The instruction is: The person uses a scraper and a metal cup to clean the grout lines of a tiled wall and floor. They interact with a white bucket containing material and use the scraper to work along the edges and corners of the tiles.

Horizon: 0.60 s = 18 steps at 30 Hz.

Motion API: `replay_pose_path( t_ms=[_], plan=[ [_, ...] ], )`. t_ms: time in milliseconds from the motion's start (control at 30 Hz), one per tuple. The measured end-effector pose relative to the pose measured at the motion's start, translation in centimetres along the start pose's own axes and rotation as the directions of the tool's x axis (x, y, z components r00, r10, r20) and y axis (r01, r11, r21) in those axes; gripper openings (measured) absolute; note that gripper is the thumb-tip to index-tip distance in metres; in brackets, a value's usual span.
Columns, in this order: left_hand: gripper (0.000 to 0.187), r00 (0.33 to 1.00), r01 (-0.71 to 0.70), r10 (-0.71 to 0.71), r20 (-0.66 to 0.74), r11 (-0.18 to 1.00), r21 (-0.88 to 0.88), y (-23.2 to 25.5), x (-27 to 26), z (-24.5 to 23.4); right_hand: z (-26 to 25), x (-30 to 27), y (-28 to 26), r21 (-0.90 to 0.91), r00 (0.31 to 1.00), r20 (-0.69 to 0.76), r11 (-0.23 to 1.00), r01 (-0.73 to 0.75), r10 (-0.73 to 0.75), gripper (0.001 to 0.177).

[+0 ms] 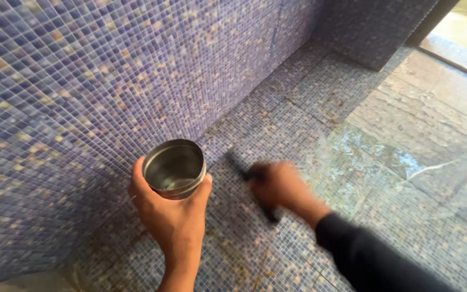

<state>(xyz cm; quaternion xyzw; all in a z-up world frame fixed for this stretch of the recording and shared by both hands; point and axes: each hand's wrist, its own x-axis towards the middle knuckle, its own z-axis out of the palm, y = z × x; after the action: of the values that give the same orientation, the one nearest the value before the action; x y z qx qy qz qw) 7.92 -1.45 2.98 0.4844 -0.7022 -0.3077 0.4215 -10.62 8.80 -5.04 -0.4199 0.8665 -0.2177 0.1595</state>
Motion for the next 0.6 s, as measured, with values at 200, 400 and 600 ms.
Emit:
replay_pose_path(
  t_ms=[200, 400, 600],
  plan=[
    [0.107, 0.999, -0.053, 0.053, 0.003, 0.998, 0.039, 0.0, 0.0, 0.0, 5.4, -9.0, -8.9, 0.457, 0.956, 0.199, 0.883, 0.105, -0.216, 0.029],
    [0.103, 0.997, 0.027, -0.028, 0.078, 1.0, 0.009, 0.3, -0.3, 0.3, 4.5, -9.1, -5.6, 0.388, 0.974, 0.215, 0.921, -0.021, -0.068, 0.032],
    [0.106, 0.992, 0.035, -0.028, 0.124, 0.998, -0.054, 0.3, -0.8, 0.9, -1.0, -6.2, 6.2, 0.243, 0.958, 0.042, 0.927, -0.284, 0.283, 0.036]
  ],
)
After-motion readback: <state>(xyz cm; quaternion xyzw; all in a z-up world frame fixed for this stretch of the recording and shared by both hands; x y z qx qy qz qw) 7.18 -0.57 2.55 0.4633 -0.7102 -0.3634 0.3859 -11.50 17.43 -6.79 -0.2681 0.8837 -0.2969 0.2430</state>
